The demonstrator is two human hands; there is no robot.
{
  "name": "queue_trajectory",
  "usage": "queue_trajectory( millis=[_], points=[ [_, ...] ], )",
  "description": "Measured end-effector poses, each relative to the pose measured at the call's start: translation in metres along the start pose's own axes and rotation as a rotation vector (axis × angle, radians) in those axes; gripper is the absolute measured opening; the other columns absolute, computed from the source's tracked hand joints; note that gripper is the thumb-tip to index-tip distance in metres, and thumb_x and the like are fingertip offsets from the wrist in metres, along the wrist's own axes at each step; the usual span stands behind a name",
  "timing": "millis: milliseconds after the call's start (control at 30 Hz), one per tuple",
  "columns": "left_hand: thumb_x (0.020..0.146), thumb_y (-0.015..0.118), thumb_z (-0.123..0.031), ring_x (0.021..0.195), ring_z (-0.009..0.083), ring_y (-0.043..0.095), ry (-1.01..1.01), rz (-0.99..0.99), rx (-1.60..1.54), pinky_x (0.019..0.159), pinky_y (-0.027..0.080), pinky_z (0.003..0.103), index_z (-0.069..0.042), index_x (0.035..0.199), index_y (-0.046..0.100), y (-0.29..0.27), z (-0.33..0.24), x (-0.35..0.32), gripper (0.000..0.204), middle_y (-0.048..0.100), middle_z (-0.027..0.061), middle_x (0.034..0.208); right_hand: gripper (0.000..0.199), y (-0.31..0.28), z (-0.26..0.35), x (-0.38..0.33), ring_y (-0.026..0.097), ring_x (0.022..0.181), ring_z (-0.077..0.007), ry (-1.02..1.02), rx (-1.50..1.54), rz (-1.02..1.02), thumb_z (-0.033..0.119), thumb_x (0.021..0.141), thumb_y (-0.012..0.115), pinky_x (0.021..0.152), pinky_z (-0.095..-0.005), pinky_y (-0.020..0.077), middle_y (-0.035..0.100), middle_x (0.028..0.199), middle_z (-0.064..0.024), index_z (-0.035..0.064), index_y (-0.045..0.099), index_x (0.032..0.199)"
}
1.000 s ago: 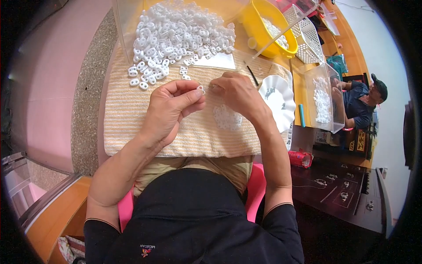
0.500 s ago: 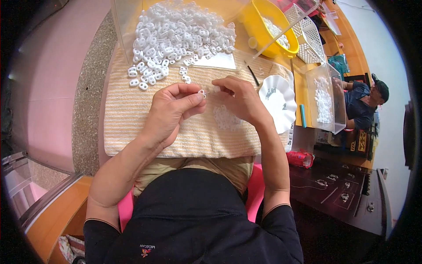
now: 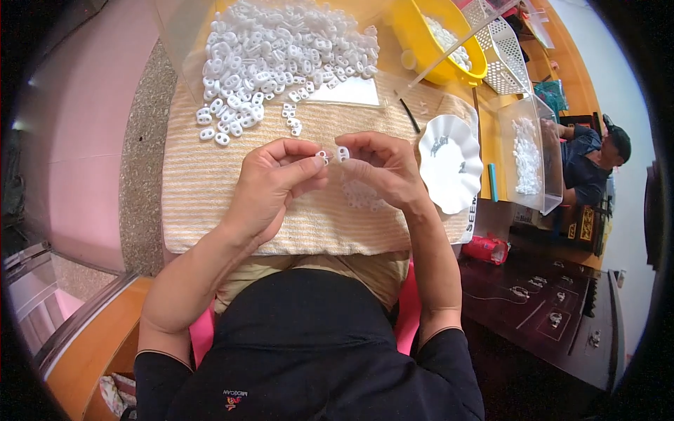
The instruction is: Sorting small white plastic components by hand from a large container into a paper bowl.
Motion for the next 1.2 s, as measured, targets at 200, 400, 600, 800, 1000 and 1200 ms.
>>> queue_trajectory(
  millis=[200,400,600,800,1000,1200],
  points=[
    [0.087,0.064,-0.002,0.078,0.0151,0.065,-0.009,-0.007,0.024,0.074,0.056,0.028,0.001,0.102,0.060,0.0012,0.0006,-0.0008,0.015,0.067,0.0091,0.092,0.030,0.0018,0.0000,0.0015,0.062,0.074,-0.0081,-0.023,-0.088,0.029,0.003,0.087,0.066,0.066,-0.0227,0.0526,0.067,0.092,-0.0038,-0.0023,0.060,0.116],
    [0.087,0.064,-0.002,0.077,0.0144,0.065,-0.029,-0.013,0.009,0.073,0.056,0.026,0.001,0.102,0.060,0.0016,0.0005,-0.0019,0.015,0.067,0.0094,0.093,0.031,0.0041,-0.0054,0.0020,0.063,0.075,-0.0089,-0.014,-0.007,0.033,0.004,0.088,0.066,0.067,-0.0229,0.0528,0.067,0.092,-0.0043,-0.0027,0.060,0.117],
    [0.087,0.064,-0.002,0.077,0.0141,0.065,-0.022,-0.016,0.009,0.073,0.056,0.026,0.001,0.101,0.060,0.0013,-0.0001,-0.0023,0.015,0.067,0.0092,0.092,0.031,0.0039,-0.0072,0.0009,0.063,0.078,-0.0096,0.003,-0.023,0.019,0.005,0.088,0.066,0.068,-0.0234,0.0530,0.067,0.094,-0.0055,-0.0036,0.059,0.118],
    [0.087,0.064,-0.003,0.077,0.0139,0.065,-0.027,-0.008,0.022,0.073,0.056,0.026,0.001,0.102,0.060,0.0027,0.0011,-0.0027,0.016,0.067,0.0090,0.092,0.031,0.0059,-0.0049,-0.0010,0.063,0.080,-0.0099,0.001,0.005,0.026,0.004,0.089,0.065,0.071,-0.0233,0.0530,0.067,0.096,-0.0058,-0.0040,0.059,0.118],
    [0.085,0.066,-0.002,0.079,0.0118,0.064,-0.037,-0.008,0.019,0.073,0.055,0.025,0.001,0.098,0.062,0.0035,0.0005,-0.0038,0.014,0.068,0.0082,0.092,0.032,0.0085,-0.0044,-0.0008,0.063,0.086,-0.0090,-0.011,0.014,0.018,0.004,0.087,0.067,0.074,-0.0229,0.0525,0.067,0.098,-0.0049,-0.0038,0.060,0.117],
    [0.085,0.067,-0.004,0.079,0.0118,0.064,-0.040,-0.008,0.027,0.074,0.054,0.025,0.001,0.098,0.062,0.0038,0.0023,-0.0039,0.014,0.068,0.0081,0.091,0.032,0.0102,-0.0075,-0.0018,0.062,0.087,-0.0088,0.002,0.013,0.041,0.006,0.087,0.068,0.075,-0.0228,0.0522,0.067,0.098,-0.0049,-0.0032,0.061,0.117]
  ],
)
Point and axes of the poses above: each hand's wrist, its own x-axis towards the middle knuckle, its own y-axis out of the palm, z = x × y, the point moved 8 cm from there along x, towards the middle knuckle
